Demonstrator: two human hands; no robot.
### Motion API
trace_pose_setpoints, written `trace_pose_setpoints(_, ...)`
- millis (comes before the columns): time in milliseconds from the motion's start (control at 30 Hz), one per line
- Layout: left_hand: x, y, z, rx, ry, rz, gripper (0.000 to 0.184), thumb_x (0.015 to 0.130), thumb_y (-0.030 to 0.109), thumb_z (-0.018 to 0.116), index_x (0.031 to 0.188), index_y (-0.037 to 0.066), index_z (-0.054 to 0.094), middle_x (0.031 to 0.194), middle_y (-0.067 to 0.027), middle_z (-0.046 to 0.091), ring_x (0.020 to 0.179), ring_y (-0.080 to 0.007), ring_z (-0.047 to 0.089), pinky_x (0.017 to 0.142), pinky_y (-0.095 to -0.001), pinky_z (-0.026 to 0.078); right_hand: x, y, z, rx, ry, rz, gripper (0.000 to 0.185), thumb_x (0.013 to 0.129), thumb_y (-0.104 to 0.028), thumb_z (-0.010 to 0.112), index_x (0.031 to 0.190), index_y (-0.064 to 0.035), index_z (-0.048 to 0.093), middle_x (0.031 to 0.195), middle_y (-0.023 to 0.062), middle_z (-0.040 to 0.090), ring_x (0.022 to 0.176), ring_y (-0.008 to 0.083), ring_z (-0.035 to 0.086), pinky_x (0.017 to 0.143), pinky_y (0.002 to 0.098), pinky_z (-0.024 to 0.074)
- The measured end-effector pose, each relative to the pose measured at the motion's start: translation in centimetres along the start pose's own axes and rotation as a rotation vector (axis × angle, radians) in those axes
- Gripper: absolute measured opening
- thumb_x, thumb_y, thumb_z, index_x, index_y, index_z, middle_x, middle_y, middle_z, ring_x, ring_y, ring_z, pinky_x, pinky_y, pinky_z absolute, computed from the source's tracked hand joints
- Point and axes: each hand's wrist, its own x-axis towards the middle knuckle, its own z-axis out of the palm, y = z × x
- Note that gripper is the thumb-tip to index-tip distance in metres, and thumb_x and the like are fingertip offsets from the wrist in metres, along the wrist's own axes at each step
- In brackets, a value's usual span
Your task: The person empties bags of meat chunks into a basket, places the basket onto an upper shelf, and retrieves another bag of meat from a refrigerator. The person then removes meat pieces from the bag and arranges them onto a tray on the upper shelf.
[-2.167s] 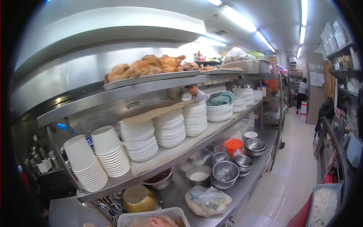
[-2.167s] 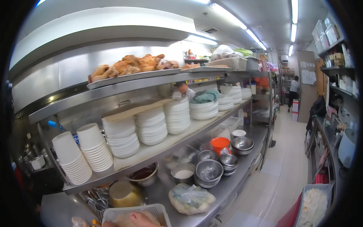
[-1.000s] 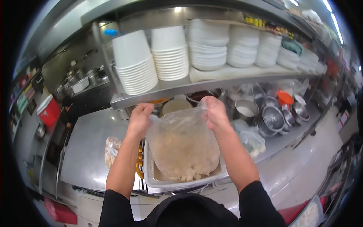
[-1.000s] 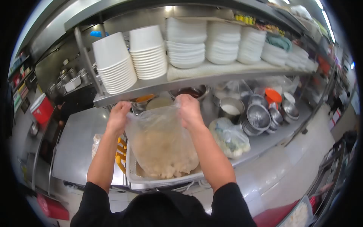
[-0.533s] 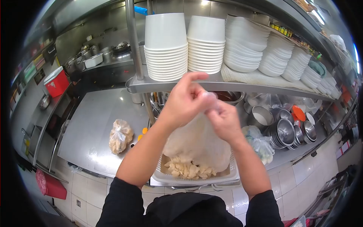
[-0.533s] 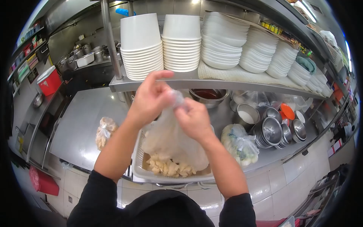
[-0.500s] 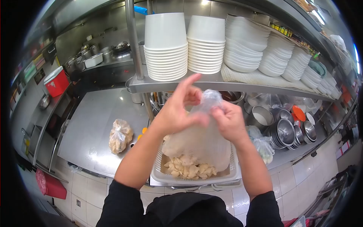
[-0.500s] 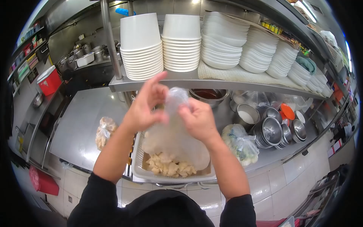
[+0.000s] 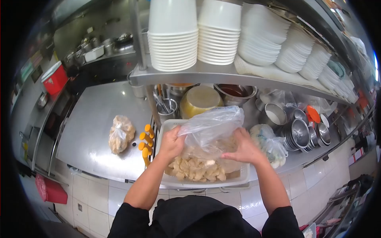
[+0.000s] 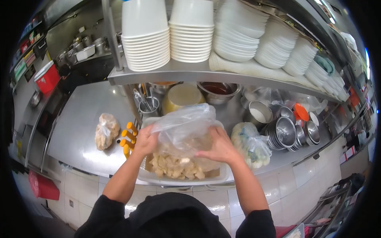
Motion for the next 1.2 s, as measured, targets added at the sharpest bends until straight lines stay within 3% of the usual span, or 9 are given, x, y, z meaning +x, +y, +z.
trace_pose_setpoints(67, -0.1, -2.1, -0.5, 0.171, -0.078, -0.036, 0.022, 0.095, 0.022, 0.058, 0.100, 0.002, 0.066, 0.082, -0.0180, 0.067, 0.075, -0.0294, 0.065, 0.070, -0.0362, 0.049, -3.6, 4.2, 3.8, -0.125, 0.013, -0.082, 0.031, 0.088, -0.026, 0.069, 0.102, 0.0014, 0.067, 0.102, 0.0094, 0.065, 0.086, 0.0125, 0.057, 0.080, 0.0287, 0.0476)
trace_pose_setpoints(133, -0.4, 0.0, -1.0, 0.193, -0.041, -0.081, 0.024, 0.096, 0.023, 0.057, 0.098, 0.001, 0.066, 0.080, -0.0191, 0.066, 0.073, -0.0300, 0.064, 0.069, -0.0364, 0.049, -2.3, 1.7, 2.6, 0.328, 0.072, 0.347, 0.026, 0.092, -0.025, 0.064, 0.088, 0.0007, 0.064, 0.086, 0.0057, 0.062, 0.076, 0.0104, 0.053, 0.071, 0.0275, 0.0456)
trace_pose_setpoints(167, -0.4, 1.2, -0.9, -0.079, 0.056, -0.005, 0.027, 0.097, 0.025, 0.055, 0.095, 0.001, 0.067, 0.078, -0.0201, 0.065, 0.069, -0.0303, 0.062, 0.068, -0.0370, 0.048, -2.0, 0.2, 1.8, 0.550, 0.101, 0.590, 0.028, 0.094, -0.024, 0.062, 0.081, 0.0003, 0.063, 0.079, 0.0038, 0.061, 0.071, 0.0094, 0.051, 0.066, 0.0268, 0.0446)
trace_pose_setpoints(267, 1.2, 1.4, -0.3, 0.157, 0.030, -0.008, 0.027, 0.098, 0.026, 0.055, 0.098, 0.001, 0.066, 0.076, -0.0198, 0.064, 0.068, -0.0303, 0.060, 0.067, -0.0370, 0.048, 1.1, -3.1, 1.4, 0.712, 0.410, 0.570, 0.038, 0.099, -0.025, 0.056, 0.069, -0.0020, 0.053, 0.063, -0.0026, 0.048, 0.062, 0.0063, 0.041, 0.056, 0.0260, 0.0369)
trace_pose_setpoints(300, 1.6, 1.3, 0.0, 0.095, -0.014, -0.110, 0.027, 0.096, 0.026, 0.058, 0.101, 0.001, 0.066, 0.078, -0.0202, 0.065, 0.069, -0.0318, 0.061, 0.067, -0.0374, 0.048, 1.3, -3.4, 1.2, 0.693, 0.416, 0.497, 0.039, 0.100, -0.026, 0.055, 0.069, -0.0022, 0.052, 0.063, -0.0033, 0.046, 0.062, 0.0061, 0.039, 0.056, 0.0259, 0.0359)
trace_pose_setpoints(367, 2.4, 3.2, -0.4, 0.088, 0.070, 0.063, 0.029, 0.095, 0.028, 0.060, 0.103, 0.001, 0.065, 0.079, -0.0204, 0.065, 0.070, -0.0315, 0.062, 0.067, -0.0366, 0.048, 2.8, -3.7, 1.3, 0.671, 0.443, 0.332, 0.041, 0.100, -0.028, 0.054, 0.069, -0.0026, 0.049, 0.063, -0.0046, 0.041, 0.063, 0.0058, 0.034, 0.055, 0.0258, 0.0340)
trace_pose_setpoints(700, 1.8, 7.0, -2.6, -0.015, 0.020, -0.003, 0.033, 0.084, 0.026, 0.077, 0.105, 0.002, 0.069, 0.090, -0.0060, 0.072, 0.078, -0.0121, 0.063, 0.073, -0.0300, 0.052, 5.8, -6.7, -0.4, 0.824, 0.279, 0.335, 0.045, 0.098, -0.030, 0.059, 0.064, -0.0048, 0.046, 0.063, -0.0077, 0.040, 0.062, 0.0041, 0.033, 0.053, 0.0253, 0.0311)
trace_pose_setpoints(1133, 3.4, 6.2, -2.7, -0.014, -0.075, -0.094, 0.054, 0.072, 0.029, 0.086, 0.112, 0.001, 0.065, 0.095, -0.0083, 0.073, 0.085, -0.0163, 0.067, 0.081, -0.0314, 0.053, 9.9, -8.4, -4.9, 0.923, 0.414, 0.183, 0.049, 0.098, -0.035, 0.062, 0.062, -0.0059, 0.044, 0.061, -0.0086, 0.039, 0.060, 0.0042, 0.032, 0.051, 0.0244, 0.0289)
trace_pose_setpoints(1200, 3.8, 7.3, -3.3, 0.080, -0.060, 0.027, 0.056, 0.071, 0.031, 0.087, 0.113, 0.001, 0.064, 0.101, -0.0122, 0.072, 0.090, -0.0174, 0.067, 0.084, -0.0313, 0.053, 10.6, -7.5, -5.4, 0.851, 0.473, 0.165, 0.048, 0.097, -0.035, 0.062, 0.063, -0.0068, 0.046, 0.061, -0.0090, 0.039, 0.060, 0.0038, 0.031, 0.050, 0.0242, 0.0288)
